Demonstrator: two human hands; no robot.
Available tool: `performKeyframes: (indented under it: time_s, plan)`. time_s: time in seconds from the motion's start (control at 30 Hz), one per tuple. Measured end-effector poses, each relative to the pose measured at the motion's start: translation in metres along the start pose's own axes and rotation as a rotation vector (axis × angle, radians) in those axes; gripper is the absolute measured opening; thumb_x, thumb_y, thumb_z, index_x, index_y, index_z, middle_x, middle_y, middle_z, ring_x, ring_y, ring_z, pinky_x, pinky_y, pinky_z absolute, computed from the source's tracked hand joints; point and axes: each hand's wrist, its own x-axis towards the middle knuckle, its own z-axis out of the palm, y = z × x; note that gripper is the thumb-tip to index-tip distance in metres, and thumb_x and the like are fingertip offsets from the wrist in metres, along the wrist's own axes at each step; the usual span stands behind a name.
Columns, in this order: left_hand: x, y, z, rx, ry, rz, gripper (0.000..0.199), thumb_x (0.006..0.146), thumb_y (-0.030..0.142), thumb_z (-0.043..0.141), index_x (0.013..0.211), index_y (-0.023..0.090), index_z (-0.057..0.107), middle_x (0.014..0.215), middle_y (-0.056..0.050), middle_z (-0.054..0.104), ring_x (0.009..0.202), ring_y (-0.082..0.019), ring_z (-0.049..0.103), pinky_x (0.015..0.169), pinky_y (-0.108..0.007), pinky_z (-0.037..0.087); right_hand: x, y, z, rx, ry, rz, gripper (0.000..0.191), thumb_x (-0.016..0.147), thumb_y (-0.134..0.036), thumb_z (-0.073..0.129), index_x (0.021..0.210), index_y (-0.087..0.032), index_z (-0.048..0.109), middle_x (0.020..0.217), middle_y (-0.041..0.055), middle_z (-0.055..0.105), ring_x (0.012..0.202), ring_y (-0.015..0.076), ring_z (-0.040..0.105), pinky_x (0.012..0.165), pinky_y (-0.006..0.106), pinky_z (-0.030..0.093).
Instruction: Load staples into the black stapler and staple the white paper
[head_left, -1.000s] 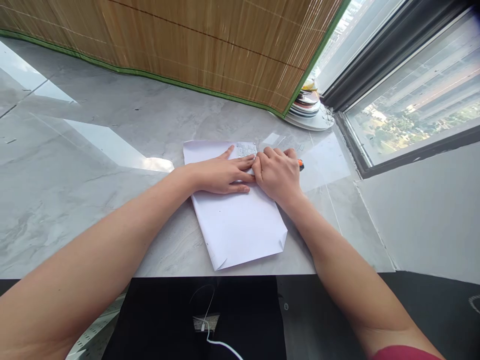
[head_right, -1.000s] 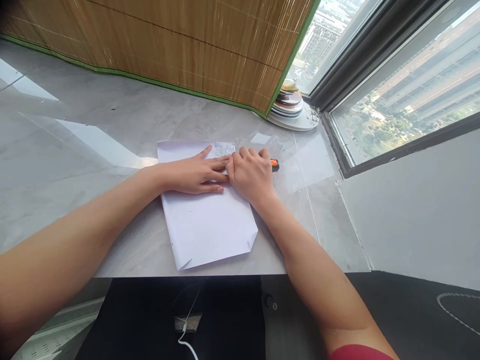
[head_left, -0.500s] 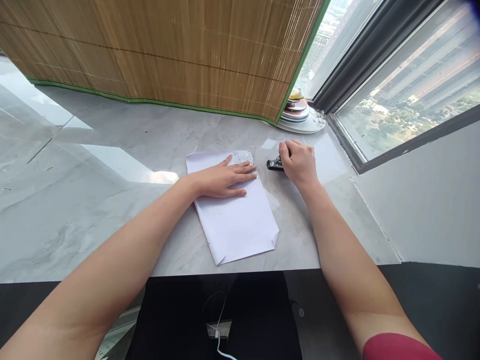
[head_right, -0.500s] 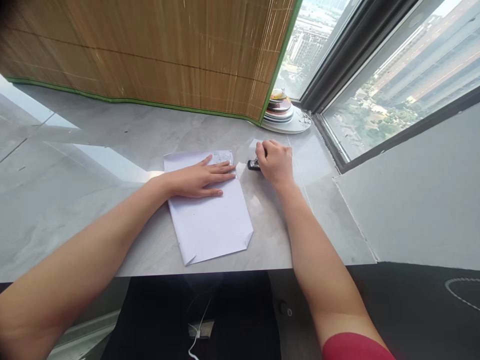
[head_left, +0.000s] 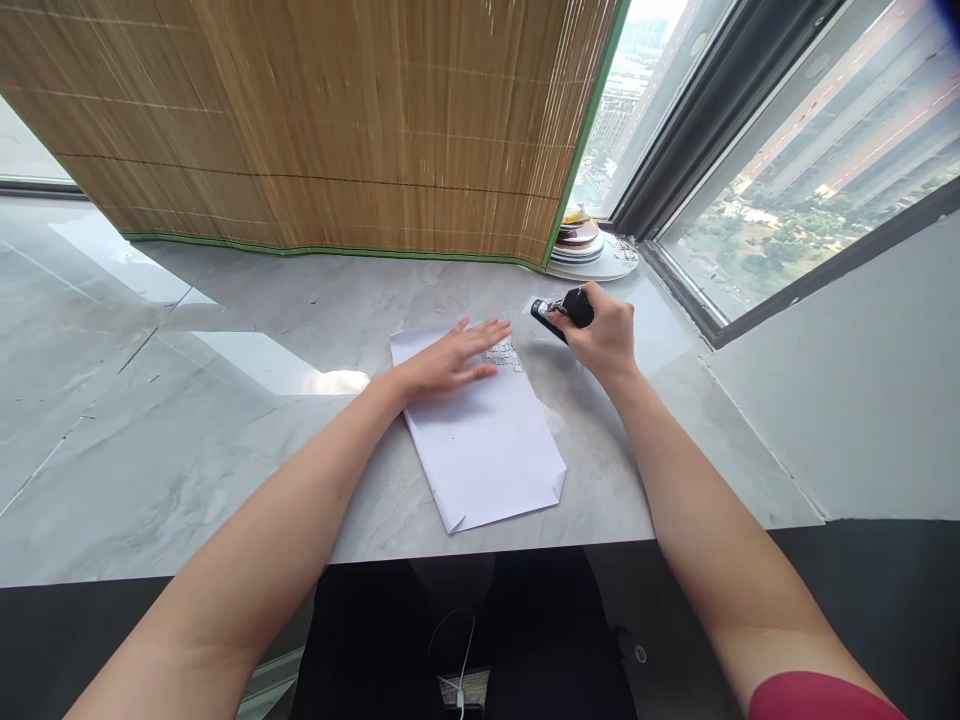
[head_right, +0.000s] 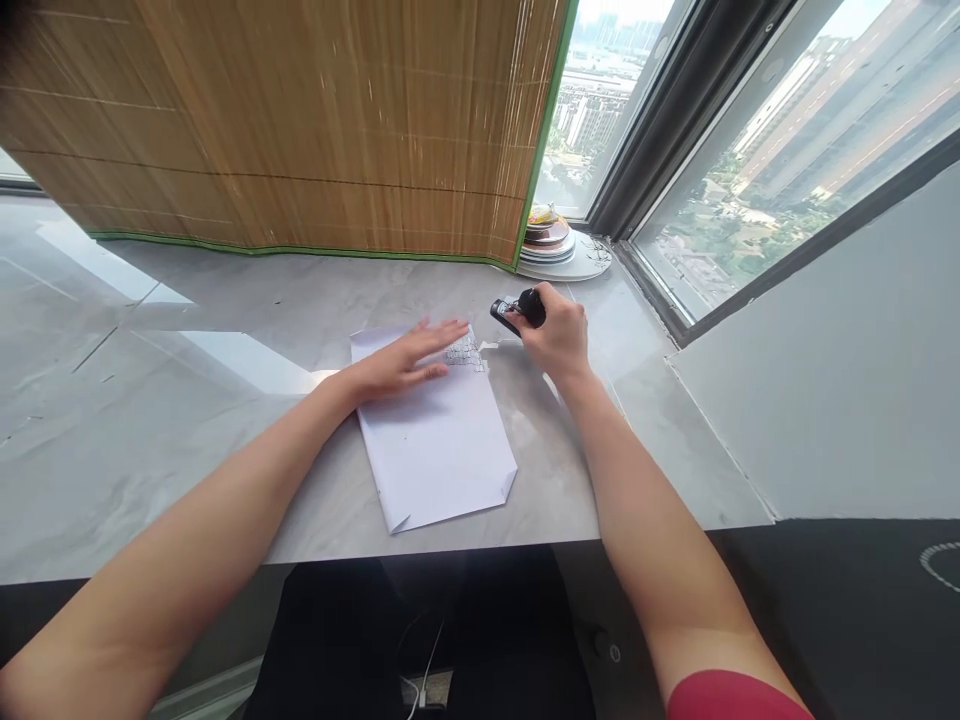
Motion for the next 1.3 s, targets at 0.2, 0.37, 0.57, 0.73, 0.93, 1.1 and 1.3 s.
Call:
performKeyframes:
  time_s: [0.2, 0.37, 0.57, 0.73, 0.93, 1.1, 1.3]
  plan:
    - [-0.006, -0.022, -0.017, -0.494, 0.865, -0.237, 0.069, 0.101, 0.078, 0.058, 0.059, 0.023, 0.056, 0.061, -0.005, 0.062, 0.07, -0.02, 0.068, 0.068, -0.032, 0.053, -0.04, -0.081, -0.002, 0.174, -0.193, -0.112, 0.02, 0.092, -0.039, 0.077, 0.091, -0.025, 0.063, 0.088, 0.0052, 0.076, 0.078, 0.0227, 0.066, 0.072, 0.034, 0.042]
    - [-0.007, -0.026, -0.033, -0.911, 1.006, -0.309, 0.077, 0.103, 0.071, 0.061, 0.054, 0.023, 0.025, 0.046, 0.003, 0.024, 0.043, -0.011, 0.033, 0.045, -0.03, 0.029, -0.069, -0.135, 0.009, 0.068, -0.424, -0.163, 0.019, 0.094, -0.033, 0.073, 0.086, -0.025, 0.059, 0.089, 0.0056, 0.076, 0.077, 0.0224, 0.064, 0.066, 0.034, 0.035]
    - [-0.009, -0.022, -0.038, -0.996, 1.039, -0.308, 0.079, 0.103, 0.071, 0.06, 0.056, 0.024, 0.019, 0.05, 0.004, 0.018, 0.043, -0.01, 0.028, 0.044, -0.031, 0.025, -0.069, -0.134, 0.013, -0.045, -0.492, -0.066, 0.011, 0.095, -0.031, 0.069, 0.092, -0.025, 0.059, 0.091, 0.0078, 0.075, 0.078, 0.0243, 0.064, 0.062, 0.034, 0.033]
    - [-0.009, -0.027, -0.038, -1.029, 1.068, -0.298, 0.078, 0.103, 0.069, 0.062, 0.058, 0.024, 0.018, 0.051, 0.005, 0.017, 0.043, -0.009, 0.026, 0.045, -0.032, 0.023, -0.07, -0.064, -0.02, -0.119, -0.403, 0.051, 0.02, 0.091, -0.031, 0.072, 0.084, -0.026, 0.054, 0.079, 0.0046, 0.068, 0.076, 0.0244, 0.06, 0.063, 0.033, 0.036]
    - [-0.005, -0.029, -0.035, -1.041, 1.032, -0.295, 0.075, 0.1, 0.066, 0.067, 0.059, 0.024, 0.022, 0.049, 0.005, 0.019, 0.043, -0.009, 0.025, 0.044, -0.031, 0.021, -0.062, 0.009, -0.067, -0.059, -0.416, 0.126, 0.034, 0.088, -0.046, 0.079, 0.078, -0.027, 0.053, 0.078, 0.0023, 0.064, 0.077, 0.0238, 0.059, 0.069, 0.035, 0.042]
    - [-0.006, -0.031, -0.036, -1.033, 1.043, -0.307, 0.076, 0.101, 0.066, 0.066, 0.058, 0.024, 0.02, 0.05, 0.006, 0.019, 0.043, -0.01, 0.025, 0.044, -0.031, 0.022, -0.038, 0.067, -0.08, -0.025, -0.105, 0.185, 0.054, 0.102, -0.061, 0.062, 0.063, -0.028, 0.046, 0.064, 0.0008, 0.048, 0.067, 0.0206, 0.046, 0.067, 0.037, 0.037]
    - [-0.008, -0.034, -0.035, -1.089, 1.048, -0.287, 0.071, 0.101, 0.054, 0.068, 0.059, 0.024, 0.02, 0.052, 0.006, 0.019, 0.044, -0.009, 0.026, 0.044, -0.028, 0.023, -0.04, 0.113, -0.047, -0.399, -0.191, 0.407, 0.051, 0.101, -0.037, 0.06, 0.053, -0.025, 0.051, 0.057, 0.0062, 0.05, 0.06, 0.021, 0.045, 0.066, 0.038, 0.031]
